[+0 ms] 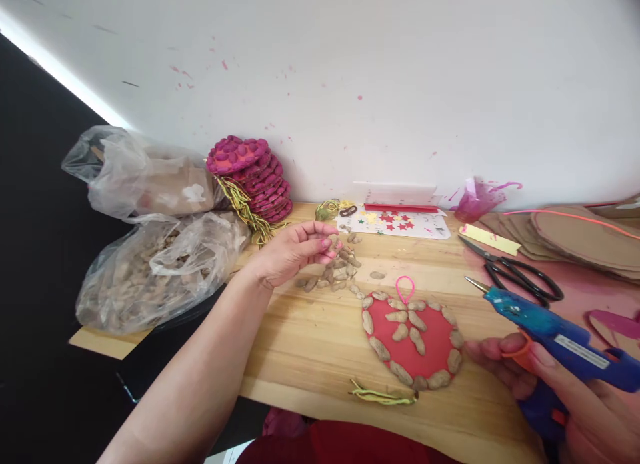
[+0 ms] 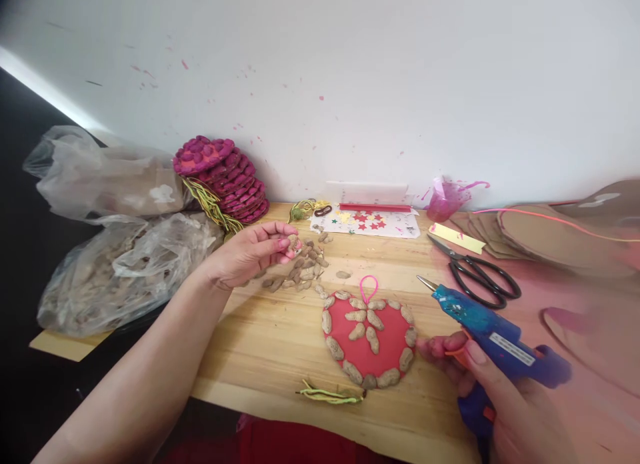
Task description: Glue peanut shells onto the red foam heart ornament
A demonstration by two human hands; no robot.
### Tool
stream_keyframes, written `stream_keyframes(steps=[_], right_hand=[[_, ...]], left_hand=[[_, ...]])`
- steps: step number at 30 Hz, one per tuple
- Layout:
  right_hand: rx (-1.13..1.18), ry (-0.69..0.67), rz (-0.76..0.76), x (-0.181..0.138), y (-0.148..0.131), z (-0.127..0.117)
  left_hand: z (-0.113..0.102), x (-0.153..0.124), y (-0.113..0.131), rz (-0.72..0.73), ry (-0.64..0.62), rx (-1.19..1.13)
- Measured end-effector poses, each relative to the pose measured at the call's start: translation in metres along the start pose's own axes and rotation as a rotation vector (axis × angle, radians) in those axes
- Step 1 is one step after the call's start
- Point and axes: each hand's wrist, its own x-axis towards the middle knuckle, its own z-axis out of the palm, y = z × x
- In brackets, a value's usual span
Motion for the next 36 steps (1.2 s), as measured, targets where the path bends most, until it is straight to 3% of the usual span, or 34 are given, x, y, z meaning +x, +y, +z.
stream_keyframes(steps=[4,6,9,11,14,18,21,26,31,36], right_hand=[[0.279,0.045,0.127,0.001,-0.024,0.011],[0.336,-0.015,0.150,0.004,-0.039,0.016],[0.276,-0.096,0.044,0.010,-0.066,0.031],[0.231,-0.294,-0.033,0.013,-0.086,0.047],[0.226,-0.412,-0.091,0.020,-0.108,0.081],[0.208,-0.463,-0.171,0.030,-0.113,0.122],[0.157,-0.466,-0.217,0.033,-0.107,0.133],[-0.084,-0.464,-0.314,0.033,-0.101,0.105],[-0.446,-0.219,-0.444,0.024,-0.092,0.044],[-0.746,-0.077,-0.444,-0.004,-0.071,-0.013]], left_hand=[[0.002,-0.001,-0.001,0.034,-0.039,-0.003],[0.004,-0.002,-0.002,0.051,-0.048,-0.014],[0.010,-0.002,-0.003,0.055,-0.062,-0.029],[0.015,-0.003,-0.006,0.053,-0.067,-0.035],[0.022,-0.003,-0.011,0.046,-0.084,-0.067],[0.029,-0.004,-0.017,0.019,-0.121,-0.145],[0.032,-0.004,-0.019,-0.001,-0.138,-0.161],[0.032,-0.005,-0.019,-0.020,-0.103,-0.146],[0.032,-0.007,-0.016,-0.043,-0.043,-0.127],[0.040,-0.012,-0.011,-0.072,0.068,-0.022]])
